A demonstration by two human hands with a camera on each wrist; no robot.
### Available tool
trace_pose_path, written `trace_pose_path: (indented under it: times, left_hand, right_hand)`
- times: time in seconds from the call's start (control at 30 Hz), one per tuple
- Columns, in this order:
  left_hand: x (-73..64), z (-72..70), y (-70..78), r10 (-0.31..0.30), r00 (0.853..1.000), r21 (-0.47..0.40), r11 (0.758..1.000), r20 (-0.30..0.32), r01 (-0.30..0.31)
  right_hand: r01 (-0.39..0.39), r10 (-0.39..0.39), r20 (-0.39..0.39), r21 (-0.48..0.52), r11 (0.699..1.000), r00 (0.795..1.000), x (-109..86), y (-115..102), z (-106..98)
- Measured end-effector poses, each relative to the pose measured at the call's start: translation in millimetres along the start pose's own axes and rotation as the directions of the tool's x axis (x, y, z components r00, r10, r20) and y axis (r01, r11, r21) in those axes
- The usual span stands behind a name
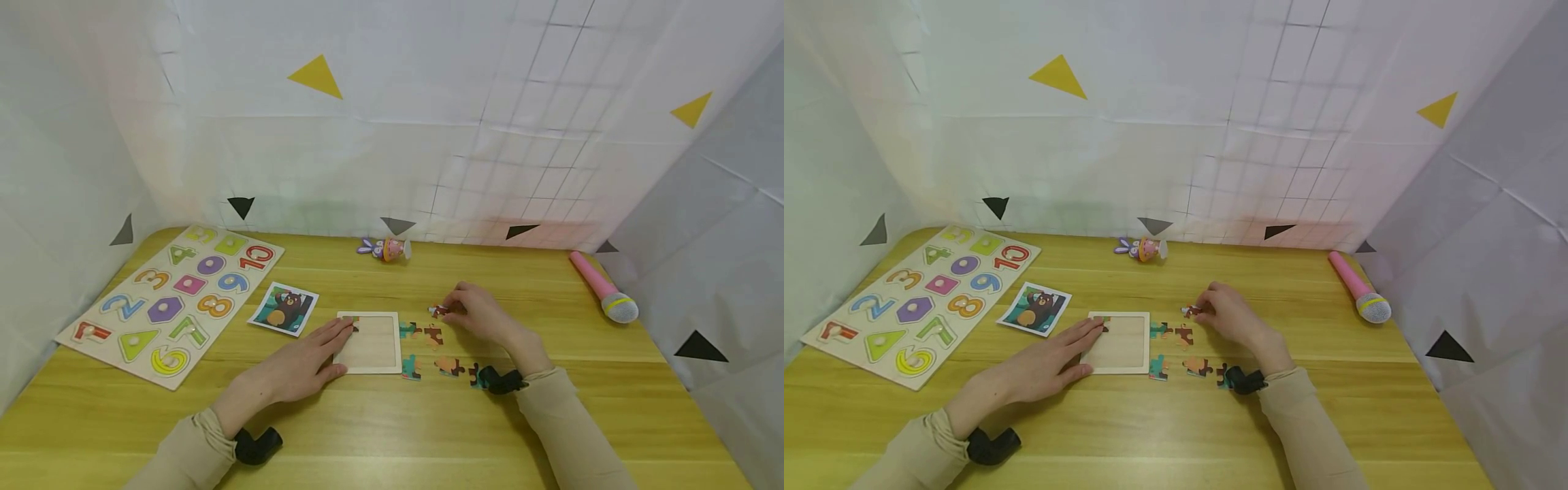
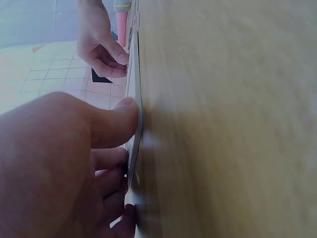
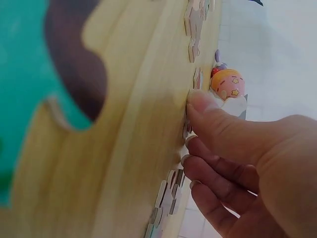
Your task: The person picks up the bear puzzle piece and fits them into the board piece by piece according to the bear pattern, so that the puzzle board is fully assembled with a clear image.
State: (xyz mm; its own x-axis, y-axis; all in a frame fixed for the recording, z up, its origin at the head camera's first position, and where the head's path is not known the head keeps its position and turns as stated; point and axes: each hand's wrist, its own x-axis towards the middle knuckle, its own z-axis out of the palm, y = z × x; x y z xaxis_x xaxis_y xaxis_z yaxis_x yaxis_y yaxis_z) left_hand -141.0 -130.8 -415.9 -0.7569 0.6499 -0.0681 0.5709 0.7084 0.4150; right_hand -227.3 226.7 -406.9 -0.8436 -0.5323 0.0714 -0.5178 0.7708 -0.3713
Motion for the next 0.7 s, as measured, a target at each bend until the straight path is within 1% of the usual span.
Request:
trace_pose_path:
  times: [0.13,0.27,0.7]
  left_hand:
    - [0.0,-0.6,0.0,0.002,1.000,-0.003,1.000,0.000,-0.002]
    - [0.5,-0.4,-0.4,0.002,1.000,-0.004,1.000,0.004,-0.002]
    - [0.1,1.0,-1.2,0.010,1.000,0.001,1.000,-0.010,-0.010]
  right_hand:
    - [0.025,-0.025,0.001,-0.043,0.999,1.000,0.2,-0.3,0.6]
    - [0.038,-0.038,0.004,-0.064,0.997,0.999,-0.7,-1.8,0.7]
    - [0.063,-0.064,-0.013,-0.060,0.996,0.998,-2.6,-4.1,0.4]
